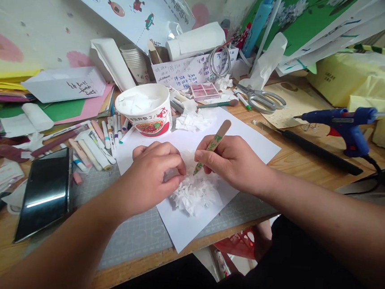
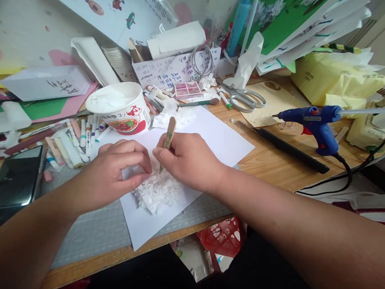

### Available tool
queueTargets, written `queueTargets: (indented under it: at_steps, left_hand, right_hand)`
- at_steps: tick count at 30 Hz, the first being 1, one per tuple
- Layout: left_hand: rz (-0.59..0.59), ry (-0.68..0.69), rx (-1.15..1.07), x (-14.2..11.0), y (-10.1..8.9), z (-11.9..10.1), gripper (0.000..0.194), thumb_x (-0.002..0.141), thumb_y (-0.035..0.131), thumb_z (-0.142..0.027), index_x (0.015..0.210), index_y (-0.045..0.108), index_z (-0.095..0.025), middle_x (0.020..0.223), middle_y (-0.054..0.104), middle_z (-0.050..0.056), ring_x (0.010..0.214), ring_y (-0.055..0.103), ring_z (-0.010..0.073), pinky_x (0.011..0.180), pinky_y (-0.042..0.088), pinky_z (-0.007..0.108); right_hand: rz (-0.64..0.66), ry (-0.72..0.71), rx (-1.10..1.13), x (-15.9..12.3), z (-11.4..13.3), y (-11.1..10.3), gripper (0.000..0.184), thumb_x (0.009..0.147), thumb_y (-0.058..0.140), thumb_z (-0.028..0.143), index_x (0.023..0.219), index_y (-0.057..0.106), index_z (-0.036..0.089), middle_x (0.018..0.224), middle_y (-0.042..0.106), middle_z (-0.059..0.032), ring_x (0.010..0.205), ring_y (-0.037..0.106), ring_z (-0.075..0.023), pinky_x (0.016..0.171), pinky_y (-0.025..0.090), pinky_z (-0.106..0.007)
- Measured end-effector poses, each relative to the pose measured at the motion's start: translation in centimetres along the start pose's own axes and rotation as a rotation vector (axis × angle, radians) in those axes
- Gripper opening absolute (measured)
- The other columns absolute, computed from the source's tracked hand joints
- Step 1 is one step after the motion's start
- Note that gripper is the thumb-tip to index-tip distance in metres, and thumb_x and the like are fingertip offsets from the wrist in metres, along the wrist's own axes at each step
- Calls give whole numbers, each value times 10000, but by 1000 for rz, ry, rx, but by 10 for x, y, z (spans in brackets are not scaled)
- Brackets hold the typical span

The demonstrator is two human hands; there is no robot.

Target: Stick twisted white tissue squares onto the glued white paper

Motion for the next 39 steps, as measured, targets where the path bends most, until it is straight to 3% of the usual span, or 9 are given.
queueTargets:
  at_steps: [5, 10, 16, 25, 39]
  left_hand:
    - [-31, 34, -54, -1, -2, -4, 53, 795, 577, -281, 792, 605, -236, 934, 582, -13, 957, 521, 201, 862, 285, 397]
    - [-61, 17, -42, -1, 2, -7, 152, 724, 687, -352, 814, 624, -247, 984, 581, -7, 986, 518, 224, 849, 276, 399]
    - [-98, -72, -4, 3, 9, -8, 41, 770, 588, -225, 751, 623, -236, 917, 596, -12, 943, 525, 210, 800, 258, 402]
    - [-125, -70, 4, 4, 12, -4, 98, 746, 568, -167, 717, 621, -244, 868, 612, -33, 914, 522, 190, 786, 237, 396]
    - [-128, -42, -80, 3, 10, -4, 93, 781, 531, -185, 788, 597, -250, 927, 584, -27, 933, 526, 192, 806, 265, 390]
  right_hand:
    - [23, -45, -58, -2, 3, 0, 232, 867, 507, 220, 677, 614, 140, 610, 582, 12, 565, 489, -92, 581, 324, -236]
    - [51, -93, -91, 0, 3, 4, 216, 875, 509, 209, 746, 670, 142, 586, 552, 24, 539, 464, -85, 568, 323, -235]
    - [-24, -1, 85, 0, 0, -7, 185, 849, 544, 201, 680, 601, 152, 585, 590, 23, 540, 533, -94, 565, 382, -231]
    - [105, 7, 72, -13, -15, -5, 206, 887, 512, 277, 761, 622, 157, 623, 615, 8, 568, 563, -110, 561, 417, -247]
    - [123, 146, 355, -13, -19, 0, 181, 868, 571, 331, 830, 604, 157, 656, 653, -7, 611, 596, -115, 599, 456, -247]
Point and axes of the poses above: each hand's wrist, its own x-axis towards the middle knuckle, its own y-axis out of the palm, z = x × y, the point moved 1 cm from there along x, towards the middle knuckle
